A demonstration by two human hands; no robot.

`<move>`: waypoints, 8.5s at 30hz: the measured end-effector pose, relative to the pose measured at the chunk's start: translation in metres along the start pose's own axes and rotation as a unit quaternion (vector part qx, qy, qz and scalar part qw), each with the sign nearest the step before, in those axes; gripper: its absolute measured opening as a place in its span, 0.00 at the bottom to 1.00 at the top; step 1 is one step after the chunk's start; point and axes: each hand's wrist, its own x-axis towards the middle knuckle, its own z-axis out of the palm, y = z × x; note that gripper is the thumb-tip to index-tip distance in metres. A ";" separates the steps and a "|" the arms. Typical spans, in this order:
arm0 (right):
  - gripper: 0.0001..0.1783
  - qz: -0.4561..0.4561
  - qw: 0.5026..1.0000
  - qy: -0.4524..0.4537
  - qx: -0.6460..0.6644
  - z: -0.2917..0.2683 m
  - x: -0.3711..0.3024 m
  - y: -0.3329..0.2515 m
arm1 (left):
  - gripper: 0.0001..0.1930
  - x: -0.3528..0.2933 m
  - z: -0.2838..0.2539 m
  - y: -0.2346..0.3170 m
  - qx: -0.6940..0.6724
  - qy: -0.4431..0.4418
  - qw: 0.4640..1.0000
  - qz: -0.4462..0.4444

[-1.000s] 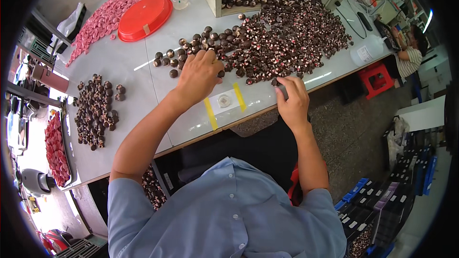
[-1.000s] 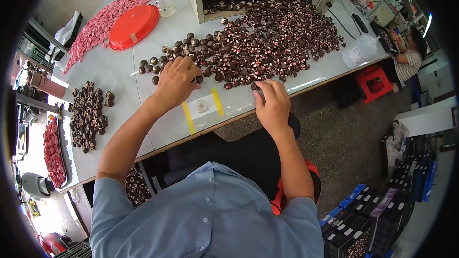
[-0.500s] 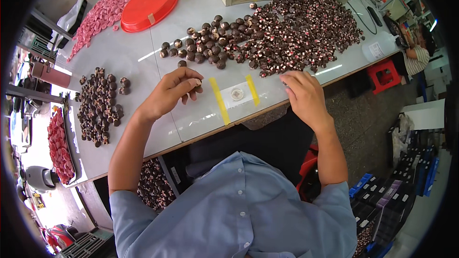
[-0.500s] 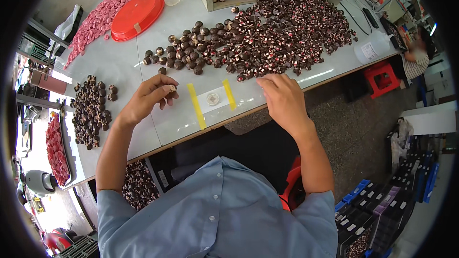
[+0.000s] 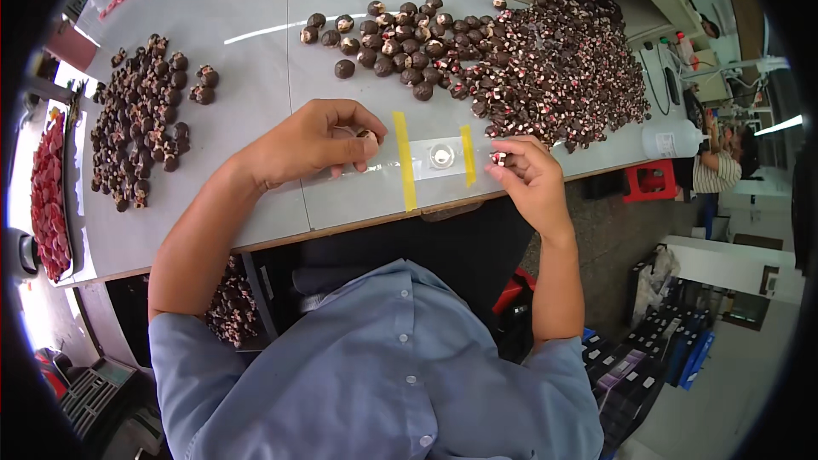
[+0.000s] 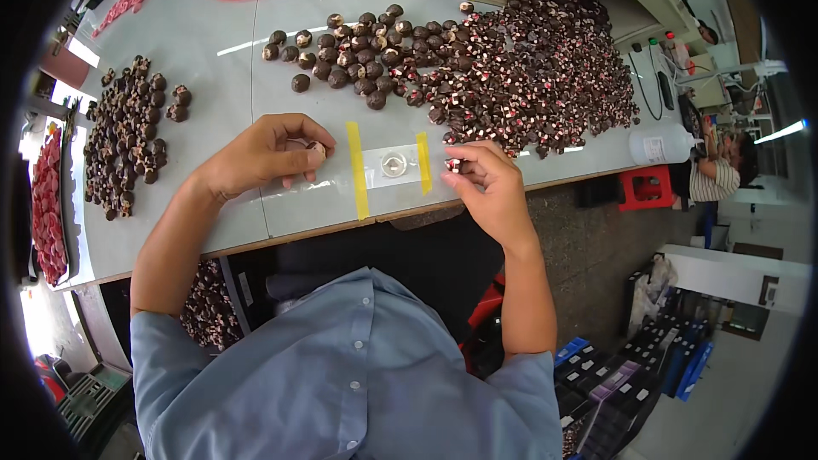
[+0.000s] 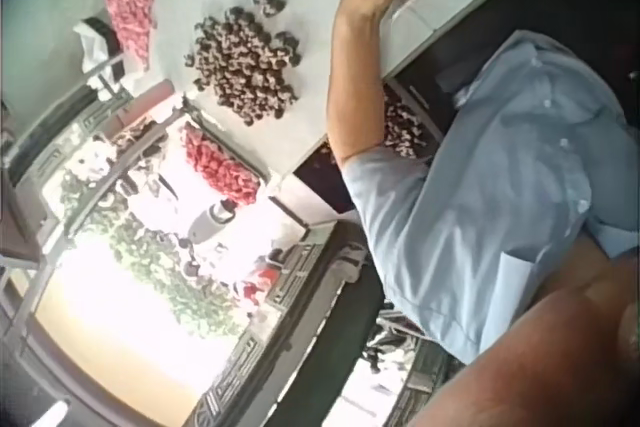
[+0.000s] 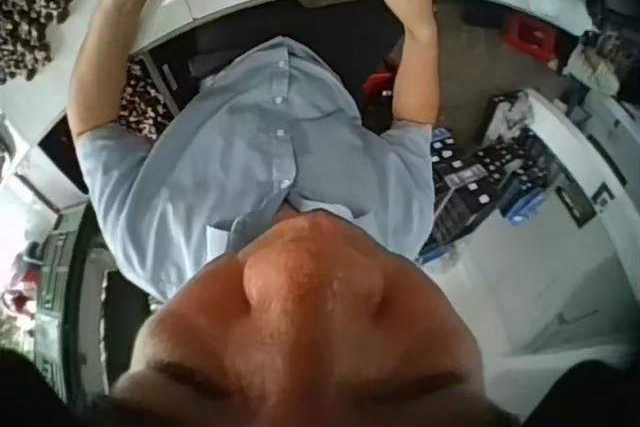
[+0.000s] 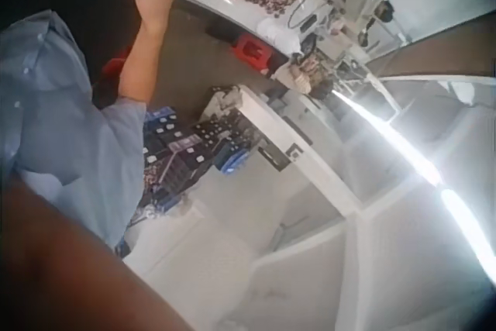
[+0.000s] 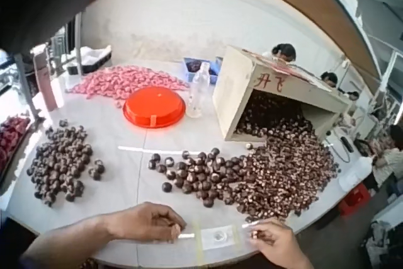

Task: The person assembles small industrial components by hand, joining plastic components and metal parts together at a factory workstation.

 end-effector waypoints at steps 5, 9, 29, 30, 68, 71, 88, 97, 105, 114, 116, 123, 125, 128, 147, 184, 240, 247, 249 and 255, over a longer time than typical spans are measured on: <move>0.19 0.037 0.998 -0.020 0.037 0.006 -0.003 0.011 | 0.20 0.005 0.005 -0.019 0.045 0.008 0.997 0.055; 0.19 -0.006 1.000 -0.024 0.014 0.007 -0.003 0.006 | 0.17 -0.002 0.016 -0.015 0.087 0.066 0.989 0.095; 0.19 -0.234 0.892 -0.094 -0.376 0.033 0.032 -0.051 | 0.15 -0.001 0.026 -0.025 0.181 0.101 0.955 0.212; 0.18 -0.234 0.888 -0.095 -0.384 0.034 0.033 -0.051 | 0.16 -0.002 0.026 -0.023 0.179 0.092 0.961 0.191; 0.19 -0.256 0.944 -0.023 -0.209 0.067 0.022 -0.056 | 0.18 -0.001 0.038 -0.019 0.048 0.027 0.996 0.074; 0.18 -0.261 0.939 -0.034 -0.220 0.071 0.023 -0.057 | 0.16 0.000 0.039 -0.024 0.037 0.054 0.990 0.122; 0.19 -0.253 0.931 -0.058 -0.258 0.075 0.022 -0.059 | 0.21 -0.003 0.036 -0.018 0.080 0.038 0.990 0.106; 0.17 -0.198 0.960 -0.015 -0.195 0.067 0.015 -0.045 | 0.25 0.000 0.048 -0.016 0.190 0.071 0.947 0.250; 0.06 -0.099 0.921 0.214 -0.310 0.019 0.005 -0.017 | 0.22 0.000 0.029 -0.019 0.354 0.204 0.881 0.238; 0.16 -0.170 0.875 0.124 -0.437 0.015 0.018 -0.006 | 0.22 -0.032 -0.031 -0.013 0.515 0.412 0.739 0.140; 0.13 -0.185 0.871 0.122 -0.439 0.016 0.018 -0.006 | 0.24 -0.048 -0.041 -0.022 0.556 0.455 0.689 0.096; 0.05 -0.136 0.923 0.074 -0.352 0.001 0.008 -0.010 | 0.27 -0.056 -0.041 -0.025 0.583 0.475 0.657 0.058; 0.05 -0.101 0.940 0.044 -0.322 -0.003 0.004 -0.015 | 0.30 -0.046 -0.030 -0.015 0.586 0.460 0.661 0.093; 0.04 -0.053 0.952 0.041 -0.298 0.002 0.004 -0.018 | 0.28 -0.013 -0.013 0.002 0.502 0.415 0.752 0.099; 0.12 0.025 0.986 0.128 -0.106 0.015 -0.008 -0.001 | 0.15 0.008 0.001 0.004 -0.079 0.089 0.993 -0.014; 0.17 -0.240 0.869 -0.063 -0.429 0.042 0.026 -0.050 | 0.17 0.000 0.022 -0.024 0.235 0.112 0.945 0.198; 0.16 -0.229 0.954 -0.056 -0.184 0.078 0.024 -0.049 | 0.29 0.002 0.042 -0.014 0.164 0.056 0.963 0.208; 0.12 -0.144 0.980 0.085 -0.111 0.054 0.008 -0.032 | 0.26 0.006 0.036 -0.023 0.277 0.107 0.918 0.263; 0.11 -0.141 0.976 0.112 -0.121 0.043 0.003 -0.024 | 0.25 0.007 0.034 -0.024 0.347 0.145 0.882 0.285; 0.07 -0.136 0.943 0.195 -0.235 0.023 -0.002 -0.001 | 0.22 0.010 0.029 -0.026 0.414 0.232 0.826 0.304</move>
